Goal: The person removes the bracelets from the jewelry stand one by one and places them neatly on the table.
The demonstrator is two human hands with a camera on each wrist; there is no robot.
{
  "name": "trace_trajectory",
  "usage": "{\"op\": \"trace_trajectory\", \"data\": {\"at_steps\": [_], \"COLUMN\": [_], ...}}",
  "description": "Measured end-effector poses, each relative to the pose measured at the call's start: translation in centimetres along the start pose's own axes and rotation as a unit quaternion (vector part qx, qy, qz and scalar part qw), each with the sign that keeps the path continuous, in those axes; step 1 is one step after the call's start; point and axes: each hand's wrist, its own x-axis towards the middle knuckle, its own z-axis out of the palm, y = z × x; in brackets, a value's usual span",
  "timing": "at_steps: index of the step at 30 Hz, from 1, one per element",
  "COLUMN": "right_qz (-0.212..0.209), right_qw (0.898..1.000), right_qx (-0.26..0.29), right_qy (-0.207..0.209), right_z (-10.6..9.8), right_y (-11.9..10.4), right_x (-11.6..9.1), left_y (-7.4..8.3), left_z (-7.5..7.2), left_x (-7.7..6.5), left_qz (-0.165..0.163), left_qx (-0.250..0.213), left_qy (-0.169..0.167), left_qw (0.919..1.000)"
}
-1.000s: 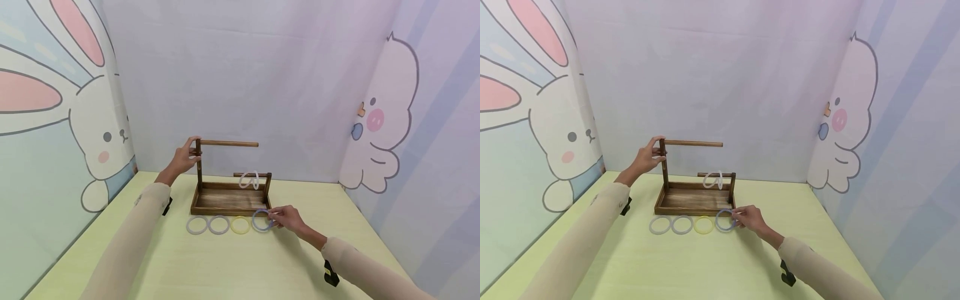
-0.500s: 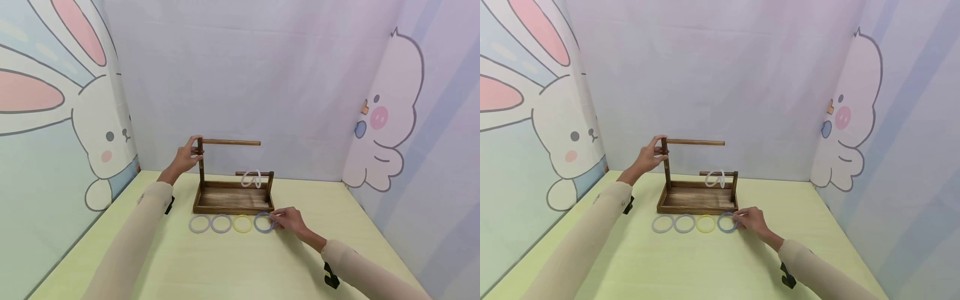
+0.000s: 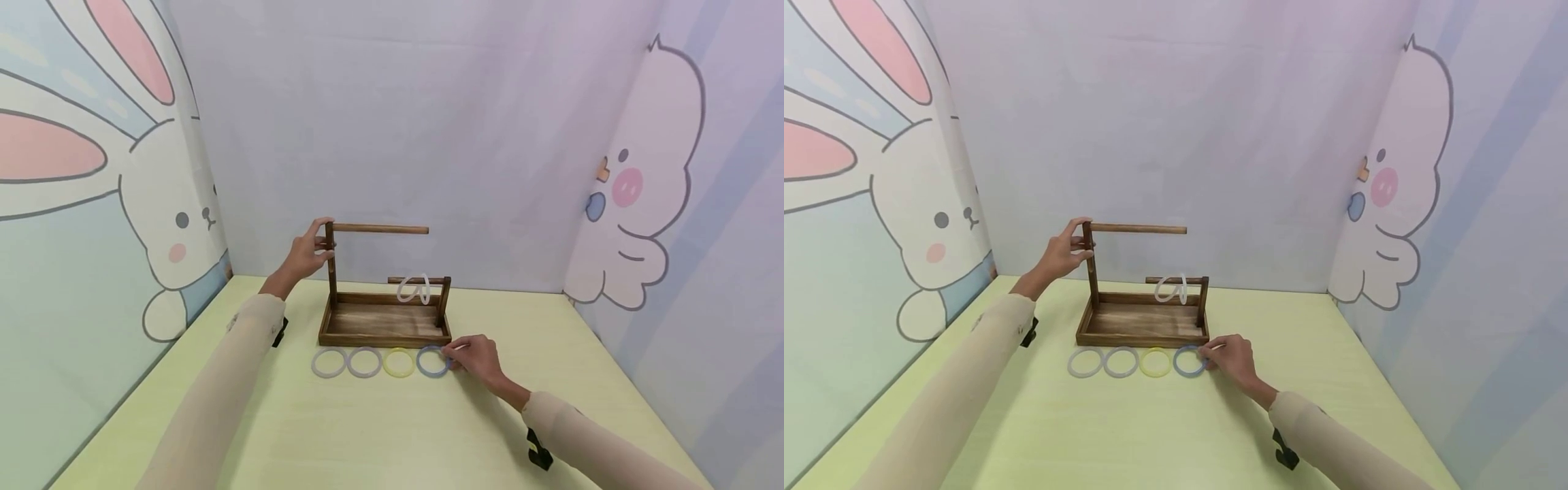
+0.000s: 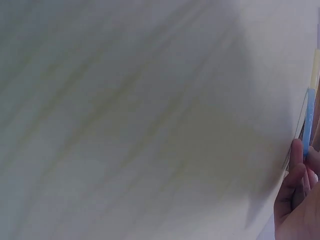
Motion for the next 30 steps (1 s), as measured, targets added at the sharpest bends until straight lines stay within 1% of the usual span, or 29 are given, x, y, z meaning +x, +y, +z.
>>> {"op": "trace_trajectory", "data": {"at_steps": [4, 7, 12, 24, 30], "right_qz": [0.004, 0.005, -0.004, -0.014, 0.003], "right_qw": [1.000, 1.000, 1.000, 0.999, 0.999], "right_qx": [-0.003, 0.005, 0.010, 0.042, 0.050], "right_qy": [0.012, 0.019, 0.024, 0.000, -0.003], "right_z": [0.1, 0.3, 0.4, -0.1, -0.5], "right_y": [0.3, 0.6, 0.8, 1.3, 1.0], "right_x": [0.0, -0.1, -0.2, -0.3, -0.5], "left_y": [0.2, 0.3, 0.5, 0.1, 0.1], "left_z": [0.0, 0.0, 0.0, 0.0, 0.0], "left_x": [0.0, 0.0, 0.0, 0.1, 0.1], "left_qz": [0.001, 0.002, 0.001, 0.000, -0.010], "left_qx": [-0.005, -0.005, -0.007, -0.013, -0.023], "left_qy": [0.001, 0.002, 0.002, 0.002, -0.003], "left_qw": [1.0000, 1.0000, 1.0000, 0.9999, 0.9997]}}
